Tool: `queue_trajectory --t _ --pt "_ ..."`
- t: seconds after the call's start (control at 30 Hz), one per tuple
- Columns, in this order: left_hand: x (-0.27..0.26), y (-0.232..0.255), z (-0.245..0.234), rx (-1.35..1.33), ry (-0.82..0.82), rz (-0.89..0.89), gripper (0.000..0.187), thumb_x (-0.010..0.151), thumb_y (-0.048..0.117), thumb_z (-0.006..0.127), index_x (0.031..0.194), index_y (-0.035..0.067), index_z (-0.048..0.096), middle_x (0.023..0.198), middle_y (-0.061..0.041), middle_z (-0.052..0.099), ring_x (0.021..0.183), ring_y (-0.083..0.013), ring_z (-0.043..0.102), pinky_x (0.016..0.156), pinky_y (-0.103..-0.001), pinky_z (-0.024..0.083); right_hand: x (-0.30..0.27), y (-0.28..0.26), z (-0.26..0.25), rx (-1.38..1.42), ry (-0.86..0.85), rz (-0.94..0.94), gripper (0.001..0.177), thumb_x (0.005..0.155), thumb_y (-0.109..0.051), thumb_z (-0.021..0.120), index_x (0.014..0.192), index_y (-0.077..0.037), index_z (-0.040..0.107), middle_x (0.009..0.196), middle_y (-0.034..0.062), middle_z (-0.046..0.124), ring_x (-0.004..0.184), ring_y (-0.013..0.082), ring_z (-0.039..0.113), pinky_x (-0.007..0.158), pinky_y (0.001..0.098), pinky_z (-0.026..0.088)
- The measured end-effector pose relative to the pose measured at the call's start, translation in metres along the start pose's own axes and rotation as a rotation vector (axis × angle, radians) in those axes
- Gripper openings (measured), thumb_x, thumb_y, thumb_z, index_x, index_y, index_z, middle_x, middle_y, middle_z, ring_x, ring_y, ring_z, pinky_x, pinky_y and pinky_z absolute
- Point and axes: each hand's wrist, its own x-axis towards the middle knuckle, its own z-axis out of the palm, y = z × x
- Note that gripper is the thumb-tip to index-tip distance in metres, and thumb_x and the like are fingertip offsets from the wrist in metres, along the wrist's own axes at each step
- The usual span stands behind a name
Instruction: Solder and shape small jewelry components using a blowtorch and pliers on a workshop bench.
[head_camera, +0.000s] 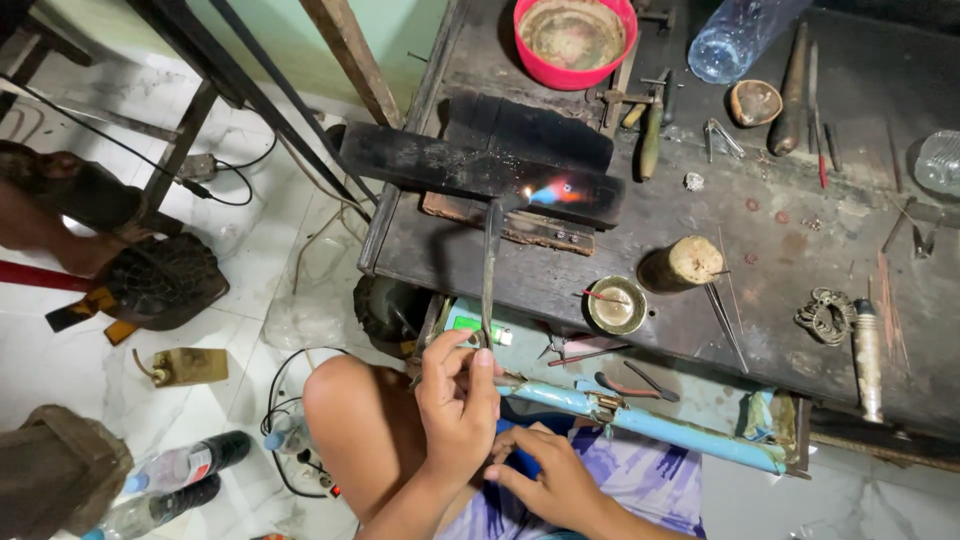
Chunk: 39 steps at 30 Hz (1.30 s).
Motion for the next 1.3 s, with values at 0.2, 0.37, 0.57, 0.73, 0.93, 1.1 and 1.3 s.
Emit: queue_trajectory --t 0.2,0.37,0.57,0.73,0.93,1.1,1.3 --pt "0.001 -0.001 0.005 0.015 -0.015 -0.033 0.014 0.105 0.015 0.052 0.117 0.009 0.051 0.074 -0.008 0.064 0.040 -0.0085 0.046 0.037 -0.023 0.043 -0.003 0.005 0.001 0.004 0.014 -0.009 0.027 0.094 -0.041 0.073 0.095 -0.014 0.072 0.087 -0.0025 0.079 0.078 0.0164 0.072 0.075 0.0303 0.046" --pt "-0.001 -0.005 0.008 0.001 -0.011 -0.045 0.015 0.105 0.017 0.052 0.117 0.008 0.051 0.075 -0.009 0.063 0.040 -0.0089 0.046 0.036 -0.023 0.044 -0.008 0.009 0.001 0.007 0.025 -0.016 0.026 0.094 -0.039 0.073 0.094 -0.013 0.069 0.083 -0.0031 0.076 0.075 0.0156 0.072 0.073 0.0303 0.043" --pt "-0.005 -0.007 0.010 -0.004 0.015 -0.058 0.015 0.106 0.017 0.051 0.118 0.009 0.051 0.075 -0.010 0.064 0.039 -0.0096 0.046 0.035 -0.023 0.042 -0.011 0.008 0.002 0.014 0.033 -0.001 0.023 0.093 -0.036 0.074 0.092 -0.014 0.068 0.083 -0.0035 0.077 0.075 0.0158 0.072 0.075 0.0305 0.045" --pt "-0.005 -0.006 0.011 -0.005 0.012 -0.065 0.015 0.106 0.018 0.051 0.118 0.009 0.051 0.074 -0.009 0.063 0.039 -0.0088 0.045 0.035 -0.022 0.042 -0.010 0.009 0.003 0.012 0.025 0.025 0.024 0.093 -0.038 0.074 0.093 -0.014 0.071 0.081 -0.0036 0.076 0.073 0.0137 0.073 0.073 0.0300 0.043" --pt "-0.001 -0.010 0.009 -0.062 0.037 -0.122 0.014 0.105 0.017 0.053 0.117 0.010 0.050 0.076 -0.010 0.063 0.039 -0.0099 0.044 0.035 -0.023 0.042 -0.010 0.014 0.005 -0.020 0.030 -0.015 0.024 0.094 -0.038 0.072 0.093 -0.014 0.068 0.085 -0.0029 0.077 0.076 0.0168 0.070 0.075 0.0311 0.046" --pt "0.000 -0.011 0.009 -0.067 0.039 -0.143 0.015 0.106 0.019 0.052 0.119 0.012 0.053 0.076 -0.010 0.063 0.040 -0.0085 0.045 0.034 -0.022 0.041 -0.010 0.013 0.006 -0.017 0.049 -0.016 0.023 0.094 -0.034 0.074 0.094 -0.012 0.069 0.087 -0.0011 0.077 0.078 0.0179 0.071 0.077 0.0313 0.048" --pt "0.004 -0.007 0.009 -0.079 0.026 -0.140 0.012 0.106 0.019 0.052 0.116 0.012 0.052 0.074 -0.010 0.062 0.040 -0.0087 0.046 0.034 -0.021 0.041 -0.010 0.010 0.007 -0.012 0.054 0.003 0.023 0.094 -0.035 0.072 0.093 -0.012 0.070 0.088 -0.0007 0.077 0.079 0.0176 0.071 0.077 0.0315 0.048"
